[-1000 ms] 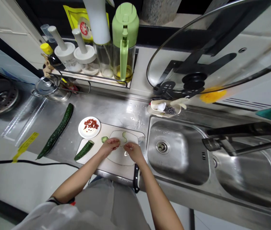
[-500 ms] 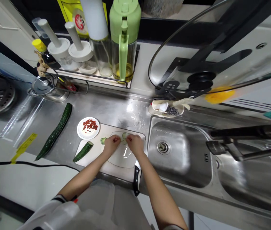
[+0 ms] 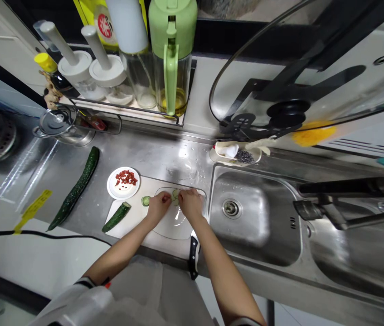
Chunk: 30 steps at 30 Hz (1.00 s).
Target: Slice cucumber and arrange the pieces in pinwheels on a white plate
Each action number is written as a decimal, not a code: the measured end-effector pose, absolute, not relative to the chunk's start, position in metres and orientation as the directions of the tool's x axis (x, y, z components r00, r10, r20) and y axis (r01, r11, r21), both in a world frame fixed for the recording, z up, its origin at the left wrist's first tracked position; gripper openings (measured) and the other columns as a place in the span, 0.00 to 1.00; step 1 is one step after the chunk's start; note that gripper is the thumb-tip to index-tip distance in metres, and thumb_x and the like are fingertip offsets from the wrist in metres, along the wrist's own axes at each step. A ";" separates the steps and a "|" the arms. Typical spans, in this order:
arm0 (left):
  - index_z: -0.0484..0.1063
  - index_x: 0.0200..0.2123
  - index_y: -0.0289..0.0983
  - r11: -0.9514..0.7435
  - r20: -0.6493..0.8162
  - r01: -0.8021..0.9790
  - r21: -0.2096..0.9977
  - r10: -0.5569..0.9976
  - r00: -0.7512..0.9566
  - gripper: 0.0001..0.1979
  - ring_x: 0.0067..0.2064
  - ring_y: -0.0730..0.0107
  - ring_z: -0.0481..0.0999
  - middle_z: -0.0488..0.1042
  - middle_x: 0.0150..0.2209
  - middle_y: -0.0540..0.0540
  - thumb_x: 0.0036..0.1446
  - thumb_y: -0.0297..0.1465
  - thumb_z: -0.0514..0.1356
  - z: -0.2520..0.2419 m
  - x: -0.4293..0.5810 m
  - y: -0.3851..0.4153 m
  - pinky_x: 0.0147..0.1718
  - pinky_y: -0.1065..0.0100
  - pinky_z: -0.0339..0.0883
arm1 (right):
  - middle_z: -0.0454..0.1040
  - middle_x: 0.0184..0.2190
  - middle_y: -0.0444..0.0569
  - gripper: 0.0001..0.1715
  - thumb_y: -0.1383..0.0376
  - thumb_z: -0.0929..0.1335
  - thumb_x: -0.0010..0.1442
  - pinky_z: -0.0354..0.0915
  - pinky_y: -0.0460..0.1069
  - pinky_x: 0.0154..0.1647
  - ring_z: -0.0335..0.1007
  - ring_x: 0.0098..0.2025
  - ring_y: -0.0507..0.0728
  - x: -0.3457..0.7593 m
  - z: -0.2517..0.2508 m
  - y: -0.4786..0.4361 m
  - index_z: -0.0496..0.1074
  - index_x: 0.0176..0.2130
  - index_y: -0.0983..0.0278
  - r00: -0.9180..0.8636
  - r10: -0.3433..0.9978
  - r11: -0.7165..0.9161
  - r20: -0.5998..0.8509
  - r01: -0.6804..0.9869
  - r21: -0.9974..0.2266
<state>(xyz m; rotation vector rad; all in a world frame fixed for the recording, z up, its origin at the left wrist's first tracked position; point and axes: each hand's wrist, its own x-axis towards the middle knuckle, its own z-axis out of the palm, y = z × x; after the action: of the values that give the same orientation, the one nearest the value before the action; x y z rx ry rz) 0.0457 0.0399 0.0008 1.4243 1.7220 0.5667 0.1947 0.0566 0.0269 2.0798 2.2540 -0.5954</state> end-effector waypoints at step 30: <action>0.72 0.35 0.38 0.052 -0.136 0.711 0.701 0.989 0.062 0.07 0.36 0.70 0.69 0.68 0.35 0.46 0.54 0.24 0.56 -0.010 0.047 0.033 0.40 0.69 0.64 | 0.71 0.31 0.48 0.11 0.61 0.63 0.63 0.44 0.50 0.36 0.57 0.41 0.57 0.200 -0.002 0.042 0.72 0.33 0.61 -0.213 0.975 0.222 0.063 0.951 -0.216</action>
<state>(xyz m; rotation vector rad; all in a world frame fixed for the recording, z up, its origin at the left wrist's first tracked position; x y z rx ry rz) 0.0465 0.0325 -0.0105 1.7165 1.7071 0.5666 0.2000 0.0421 -0.0016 2.0726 2.5931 -0.2173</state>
